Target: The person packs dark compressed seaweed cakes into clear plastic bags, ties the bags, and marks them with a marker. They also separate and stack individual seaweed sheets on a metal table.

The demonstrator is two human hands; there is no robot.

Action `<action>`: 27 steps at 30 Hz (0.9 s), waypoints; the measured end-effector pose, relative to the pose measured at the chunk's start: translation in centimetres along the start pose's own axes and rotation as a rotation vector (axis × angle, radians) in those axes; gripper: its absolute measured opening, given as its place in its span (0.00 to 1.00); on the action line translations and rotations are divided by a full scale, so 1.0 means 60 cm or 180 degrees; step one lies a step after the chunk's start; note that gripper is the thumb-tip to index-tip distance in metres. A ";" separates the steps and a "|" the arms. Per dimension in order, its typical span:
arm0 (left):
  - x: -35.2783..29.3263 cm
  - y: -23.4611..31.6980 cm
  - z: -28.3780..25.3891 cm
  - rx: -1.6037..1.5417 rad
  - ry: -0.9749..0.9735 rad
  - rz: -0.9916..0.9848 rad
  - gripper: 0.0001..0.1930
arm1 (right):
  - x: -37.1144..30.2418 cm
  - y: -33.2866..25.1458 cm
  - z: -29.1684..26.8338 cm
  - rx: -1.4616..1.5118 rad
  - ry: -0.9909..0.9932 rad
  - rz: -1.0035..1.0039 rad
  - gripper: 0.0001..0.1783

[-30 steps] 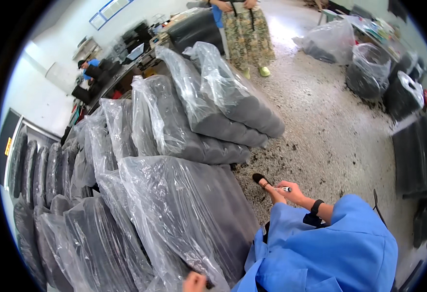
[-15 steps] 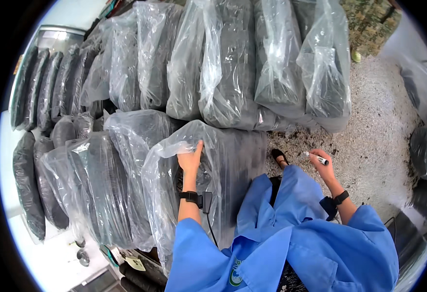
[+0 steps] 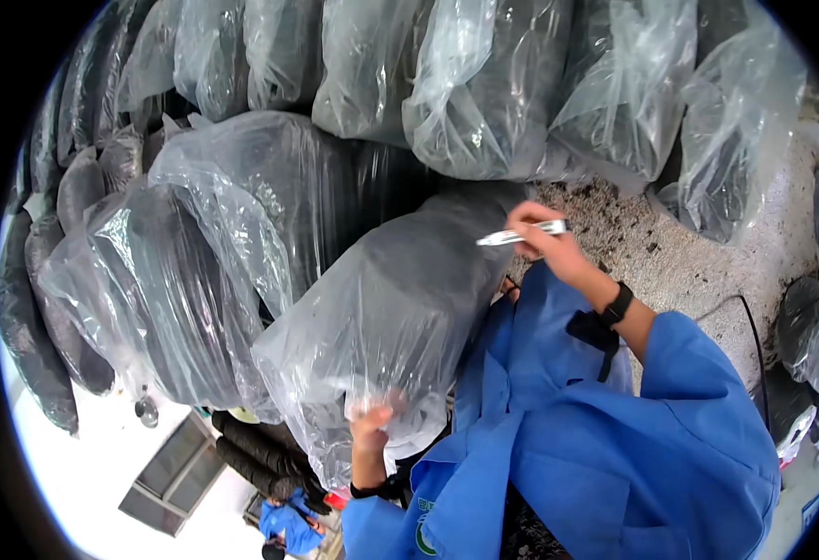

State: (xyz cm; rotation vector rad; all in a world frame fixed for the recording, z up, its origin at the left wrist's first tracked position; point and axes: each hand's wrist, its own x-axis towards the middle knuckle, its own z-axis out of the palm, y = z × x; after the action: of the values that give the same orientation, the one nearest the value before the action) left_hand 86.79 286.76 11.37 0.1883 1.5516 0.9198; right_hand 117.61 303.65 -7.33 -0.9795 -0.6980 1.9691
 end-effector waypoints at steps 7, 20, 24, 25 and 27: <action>-0.084 0.007 -0.017 -0.0175 0.0515 -0.0021 0.33 | 0.050 0.065 0.077 -0.0277 -0.0455 -0.0025 0.07; -0.085 0.022 0.015 -0.0161 0.0469 -0.0031 0.18 | 0.035 0.063 0.035 0.0045 -0.0456 0.0579 0.05; -0.080 0.025 0.024 -0.0122 0.0328 0.0075 0.17 | 0.044 0.066 0.045 0.0170 -0.0408 0.0647 0.04; -0.082 0.026 0.022 -0.0099 0.0347 0.0084 0.16 | 0.046 0.066 0.039 0.0159 -0.0473 0.0692 0.04; -0.082 0.028 0.021 -0.0046 0.0263 0.0094 0.16 | 0.049 0.073 0.027 0.0305 -0.0274 0.0771 0.05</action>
State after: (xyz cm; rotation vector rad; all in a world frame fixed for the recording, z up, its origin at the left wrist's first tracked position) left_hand 88.38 285.43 16.31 0.1650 1.6215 0.9722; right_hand 113.33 303.65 -10.85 -0.9624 -0.5462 2.2454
